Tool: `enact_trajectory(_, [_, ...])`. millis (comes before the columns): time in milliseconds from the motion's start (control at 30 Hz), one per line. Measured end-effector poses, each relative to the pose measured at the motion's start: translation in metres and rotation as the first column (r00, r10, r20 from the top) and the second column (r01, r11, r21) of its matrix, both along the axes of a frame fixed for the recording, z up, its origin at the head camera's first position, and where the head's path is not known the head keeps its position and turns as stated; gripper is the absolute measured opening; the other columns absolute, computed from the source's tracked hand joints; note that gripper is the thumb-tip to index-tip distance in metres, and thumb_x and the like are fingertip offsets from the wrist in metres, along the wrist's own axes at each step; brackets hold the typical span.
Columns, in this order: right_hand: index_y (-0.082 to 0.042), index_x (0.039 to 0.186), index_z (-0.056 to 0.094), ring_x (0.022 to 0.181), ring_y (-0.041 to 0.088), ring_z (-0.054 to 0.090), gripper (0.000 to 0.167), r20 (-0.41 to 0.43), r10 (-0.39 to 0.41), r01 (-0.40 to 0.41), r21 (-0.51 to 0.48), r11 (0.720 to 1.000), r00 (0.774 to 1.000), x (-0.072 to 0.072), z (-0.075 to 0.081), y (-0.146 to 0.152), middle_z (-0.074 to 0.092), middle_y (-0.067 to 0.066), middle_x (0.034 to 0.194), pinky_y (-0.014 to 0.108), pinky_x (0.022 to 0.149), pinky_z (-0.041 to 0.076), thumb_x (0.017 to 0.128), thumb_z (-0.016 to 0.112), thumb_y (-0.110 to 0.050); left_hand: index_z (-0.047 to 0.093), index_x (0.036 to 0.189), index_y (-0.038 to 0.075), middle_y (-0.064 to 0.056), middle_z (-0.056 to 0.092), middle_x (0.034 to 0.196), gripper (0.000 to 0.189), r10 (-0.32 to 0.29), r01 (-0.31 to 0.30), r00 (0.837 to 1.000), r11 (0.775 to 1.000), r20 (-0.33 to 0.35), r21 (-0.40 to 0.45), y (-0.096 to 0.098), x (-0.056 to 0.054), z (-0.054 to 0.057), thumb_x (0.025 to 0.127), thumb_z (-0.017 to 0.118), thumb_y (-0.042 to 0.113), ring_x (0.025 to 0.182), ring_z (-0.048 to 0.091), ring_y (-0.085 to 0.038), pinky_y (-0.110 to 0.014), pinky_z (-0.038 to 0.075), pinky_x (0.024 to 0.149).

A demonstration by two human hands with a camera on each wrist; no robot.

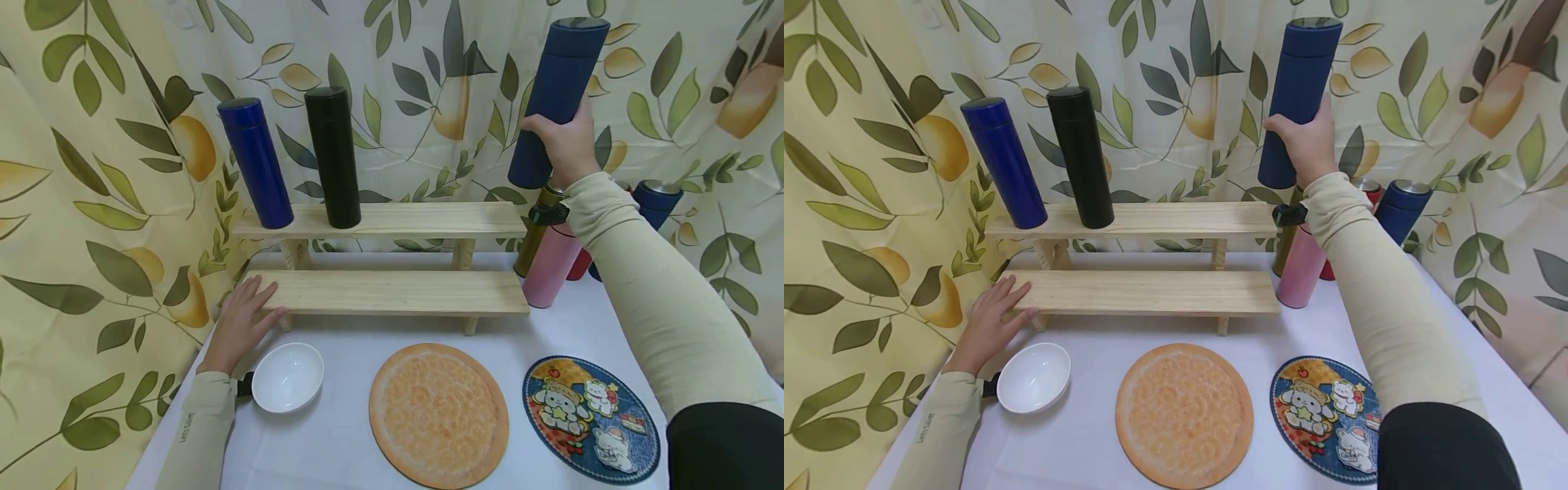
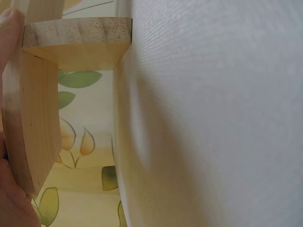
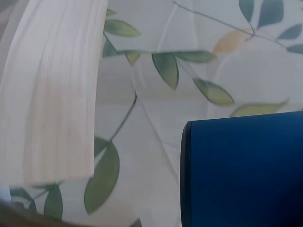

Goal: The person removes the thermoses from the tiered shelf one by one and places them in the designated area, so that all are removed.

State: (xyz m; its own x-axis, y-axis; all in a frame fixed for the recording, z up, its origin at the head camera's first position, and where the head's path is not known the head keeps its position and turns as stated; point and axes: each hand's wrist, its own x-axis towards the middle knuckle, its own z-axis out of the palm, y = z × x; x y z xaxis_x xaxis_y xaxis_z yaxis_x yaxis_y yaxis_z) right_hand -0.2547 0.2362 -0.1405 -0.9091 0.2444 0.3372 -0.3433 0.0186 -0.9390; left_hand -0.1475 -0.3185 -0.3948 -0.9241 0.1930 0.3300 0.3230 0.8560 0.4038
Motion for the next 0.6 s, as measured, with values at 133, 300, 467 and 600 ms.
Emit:
enact_trajectory(133, [-0.032, 0.162, 0.035, 0.144, 0.022, 0.044, 0.088, 0.018, -0.014, 0.014, -0.013, 1.000, 1.000, 0.006, 0.004, 0.013, 0.042, -0.002, 0.157, 0.048, 0.126, 0.030, 0.088, 0.080, -0.013, 0.052, 0.159, 0.007, -0.027, 0.031, 0.170, 0.069, 0.004, -0.004, 1.000, 1.000, 0.009, -0.005, 0.000, 0.000, 0.000, 0.105, 0.067, 0.047, 0.159, 0.021, -0.045, -0.066, 0.013, 0.127])
enact_trajectory(300, [-0.032, 0.162, 0.034, 0.149, 0.021, 0.040, 0.088, 0.035, -0.043, 0.043, -0.005, 0.999, 0.998, 0.011, 0.004, 0.026, 0.040, -0.004, 0.161, 0.050, 0.127, 0.025, 0.089, 0.081, -0.015, 0.052, 0.158, 0.007, -0.027, 0.032, 0.170, 0.068, -0.004, 0.004, 1.000, 1.000, -0.006, -0.001, -0.001, -0.001, -0.001, 0.106, 0.067, 0.047, 0.158, 0.022, -0.046, -0.066, 0.014, 0.126])
enact_trajectory(467, [-0.035, 0.163, 0.030, 0.150, 0.021, 0.037, 0.090, 0.054, -0.016, 0.018, -0.024, 1.000, 0.998, 0.021, 0.006, 0.039, 0.036, -0.005, 0.163, 0.051, 0.128, 0.020, 0.092, 0.080, -0.012, 0.052, 0.158, 0.007, -0.027, 0.032, 0.169, 0.068, -0.003, 0.003, 1.000, 1.000, -0.002, -0.002, -0.001, 0.000, -0.001, 0.105, 0.067, 0.047, 0.158, 0.022, -0.046, -0.066, 0.014, 0.126])
enact_trajectory(600, [-0.036, 0.161, 0.032, 0.147, 0.020, 0.038, 0.088, 0.027, 0.004, -0.002, -0.060, 0.998, 1.000, 0.027, 0.010, 0.050, 0.039, -0.006, 0.160, 0.052, 0.128, 0.020, 0.093, 0.078, -0.005, 0.053, 0.158, 0.006, -0.027, 0.032, 0.169, 0.068, -0.002, 0.002, 1.000, 1.000, -0.009, -0.001, -0.001, 0.001, -0.001, 0.105, 0.067, 0.046, 0.158, 0.022, -0.047, -0.066, 0.014, 0.126])
